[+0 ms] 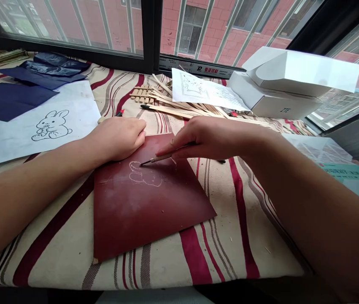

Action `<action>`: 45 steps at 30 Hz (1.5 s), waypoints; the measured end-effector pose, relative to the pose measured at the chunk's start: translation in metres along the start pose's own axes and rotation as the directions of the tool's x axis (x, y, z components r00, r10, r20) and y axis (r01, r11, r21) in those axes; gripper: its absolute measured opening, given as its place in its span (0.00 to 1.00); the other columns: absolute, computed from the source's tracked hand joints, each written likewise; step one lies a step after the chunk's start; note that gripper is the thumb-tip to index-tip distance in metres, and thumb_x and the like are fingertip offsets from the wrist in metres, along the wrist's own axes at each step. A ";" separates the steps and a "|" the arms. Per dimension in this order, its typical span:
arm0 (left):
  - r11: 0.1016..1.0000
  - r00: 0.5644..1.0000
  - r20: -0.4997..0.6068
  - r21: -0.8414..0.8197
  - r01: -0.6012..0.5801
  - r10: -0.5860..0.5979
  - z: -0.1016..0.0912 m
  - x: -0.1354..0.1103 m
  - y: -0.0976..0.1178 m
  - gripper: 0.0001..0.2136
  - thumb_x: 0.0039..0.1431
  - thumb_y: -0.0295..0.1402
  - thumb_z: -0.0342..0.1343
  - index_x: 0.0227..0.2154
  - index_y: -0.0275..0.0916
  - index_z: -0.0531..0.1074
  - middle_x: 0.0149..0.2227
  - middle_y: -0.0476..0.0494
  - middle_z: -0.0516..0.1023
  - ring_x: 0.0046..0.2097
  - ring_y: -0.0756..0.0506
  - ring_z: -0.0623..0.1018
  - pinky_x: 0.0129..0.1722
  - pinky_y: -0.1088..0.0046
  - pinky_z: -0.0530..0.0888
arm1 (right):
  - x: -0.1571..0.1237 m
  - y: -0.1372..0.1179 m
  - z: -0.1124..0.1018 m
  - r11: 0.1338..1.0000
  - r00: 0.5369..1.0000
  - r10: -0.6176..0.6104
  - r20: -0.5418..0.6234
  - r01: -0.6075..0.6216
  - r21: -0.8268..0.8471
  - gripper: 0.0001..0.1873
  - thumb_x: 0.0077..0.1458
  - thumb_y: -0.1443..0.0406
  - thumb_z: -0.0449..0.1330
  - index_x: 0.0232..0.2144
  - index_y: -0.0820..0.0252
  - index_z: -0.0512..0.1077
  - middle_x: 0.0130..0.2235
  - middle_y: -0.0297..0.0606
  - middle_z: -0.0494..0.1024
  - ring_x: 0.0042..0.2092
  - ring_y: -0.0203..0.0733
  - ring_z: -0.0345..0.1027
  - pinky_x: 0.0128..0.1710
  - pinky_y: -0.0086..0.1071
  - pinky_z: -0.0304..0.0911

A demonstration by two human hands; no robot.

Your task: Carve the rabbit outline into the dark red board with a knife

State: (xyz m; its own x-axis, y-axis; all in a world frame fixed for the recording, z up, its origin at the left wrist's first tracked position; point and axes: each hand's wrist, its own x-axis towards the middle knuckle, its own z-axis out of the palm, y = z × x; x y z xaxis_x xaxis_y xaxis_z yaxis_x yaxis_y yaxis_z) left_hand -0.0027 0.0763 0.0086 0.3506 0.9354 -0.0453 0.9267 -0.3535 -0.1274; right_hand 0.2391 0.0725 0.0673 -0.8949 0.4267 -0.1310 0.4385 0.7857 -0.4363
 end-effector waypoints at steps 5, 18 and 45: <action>1.000 1.000 -0.009 0.002 0.005 -0.005 0.000 0.000 -0.001 0.20 0.69 0.42 0.39 0.44 0.42 0.76 0.49 0.34 0.85 0.49 0.31 0.83 0.42 0.56 0.71 | -0.002 -0.016 -0.004 0.991 0.999 -0.029 0.014 0.031 -0.130 0.19 0.73 0.65 0.59 0.60 0.45 0.83 0.45 0.30 0.89 0.36 0.31 0.70 0.39 0.29 0.61; 0.999 1.000 -0.001 0.034 -0.020 0.020 0.001 0.000 -0.002 0.21 0.69 0.40 0.37 0.44 0.40 0.75 0.51 0.31 0.84 0.51 0.29 0.83 0.41 0.54 0.70 | -0.001 -0.021 -0.001 0.981 0.998 -0.052 0.019 0.054 -0.187 0.18 0.74 0.64 0.57 0.56 0.49 0.85 0.38 0.32 0.87 0.30 0.31 0.61 0.35 0.31 0.53; 0.999 1.000 0.019 0.034 0.000 -0.001 -0.004 -0.002 0.001 0.19 0.70 0.41 0.37 0.43 0.42 0.74 0.48 0.34 0.84 0.50 0.31 0.83 0.40 0.56 0.70 | -0.001 -0.065 0.011 0.876 0.990 0.137 -0.022 -0.131 -0.464 0.18 0.69 0.74 0.54 0.37 0.60 0.83 0.24 0.37 0.74 0.27 0.37 0.56 0.32 0.38 0.43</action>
State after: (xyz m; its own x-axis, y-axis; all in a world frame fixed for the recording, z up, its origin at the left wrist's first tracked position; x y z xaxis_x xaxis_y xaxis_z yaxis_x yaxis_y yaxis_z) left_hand -0.0016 0.0740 0.0120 0.3472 0.9356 -0.0641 0.9217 -0.3530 -0.1610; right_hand 0.2108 0.0162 0.0863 -0.8244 0.5399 -0.1700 0.5402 0.8401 0.0484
